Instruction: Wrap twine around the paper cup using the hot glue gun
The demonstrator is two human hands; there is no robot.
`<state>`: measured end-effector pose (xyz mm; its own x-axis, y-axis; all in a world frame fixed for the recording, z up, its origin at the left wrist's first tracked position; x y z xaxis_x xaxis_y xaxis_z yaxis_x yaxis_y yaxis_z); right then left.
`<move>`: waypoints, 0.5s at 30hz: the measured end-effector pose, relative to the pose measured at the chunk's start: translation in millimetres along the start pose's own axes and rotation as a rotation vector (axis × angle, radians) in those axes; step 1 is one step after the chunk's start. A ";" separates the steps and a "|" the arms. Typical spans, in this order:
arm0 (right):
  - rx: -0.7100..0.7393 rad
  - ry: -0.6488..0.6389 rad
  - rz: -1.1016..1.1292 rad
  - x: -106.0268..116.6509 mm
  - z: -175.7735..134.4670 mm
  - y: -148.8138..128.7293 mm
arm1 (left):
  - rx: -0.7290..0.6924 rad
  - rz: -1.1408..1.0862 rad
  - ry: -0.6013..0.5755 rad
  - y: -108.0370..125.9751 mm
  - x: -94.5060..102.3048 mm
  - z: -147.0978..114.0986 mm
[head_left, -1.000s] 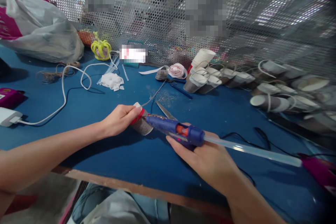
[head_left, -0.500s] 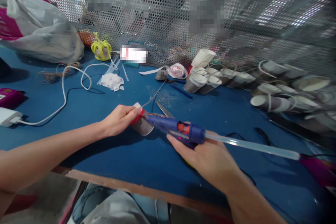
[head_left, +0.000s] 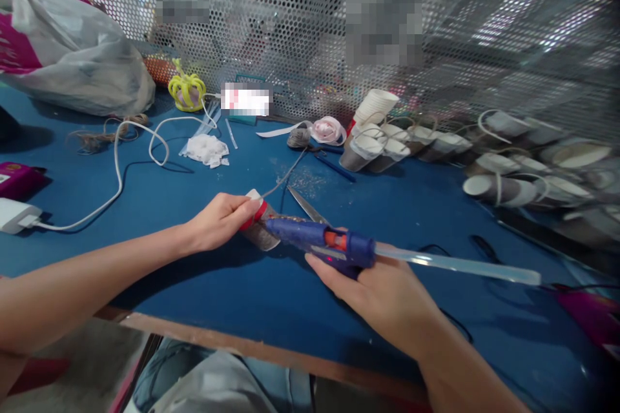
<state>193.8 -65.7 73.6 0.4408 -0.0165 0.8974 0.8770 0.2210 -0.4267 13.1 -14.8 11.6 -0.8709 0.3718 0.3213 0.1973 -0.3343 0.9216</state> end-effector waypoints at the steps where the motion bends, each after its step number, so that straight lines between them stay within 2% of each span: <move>1: -0.020 0.003 -0.010 0.9 0.7 1.3 | -0.001 0.019 0.003 -0.6 0.6 -0.1; 7: -0.205 -0.075 0.058 -0.9 4.8 16.0 | -0.039 0.066 -0.038 -2.3 1.2 -1.4; 15: -0.286 -0.149 0.188 -1.1 4.6 16.0 | -0.053 0.043 -0.060 -0.8 1.4 -1.5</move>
<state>206.4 -57.7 66.3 0.5849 0.1455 0.7980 0.8107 -0.0750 -0.5806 11.1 -15.3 10.9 -0.8332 0.4068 0.3744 0.2086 -0.3959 0.8943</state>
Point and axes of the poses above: each hand's wrist, its own z-axis towards the middle knuckle, its own x-axis out of the back of the hand, y = z × x, the point moved 3 cm from there along z, towards the middle knuckle, and after that the axes turned 12 degrees about -x, right-handed, at the moved point
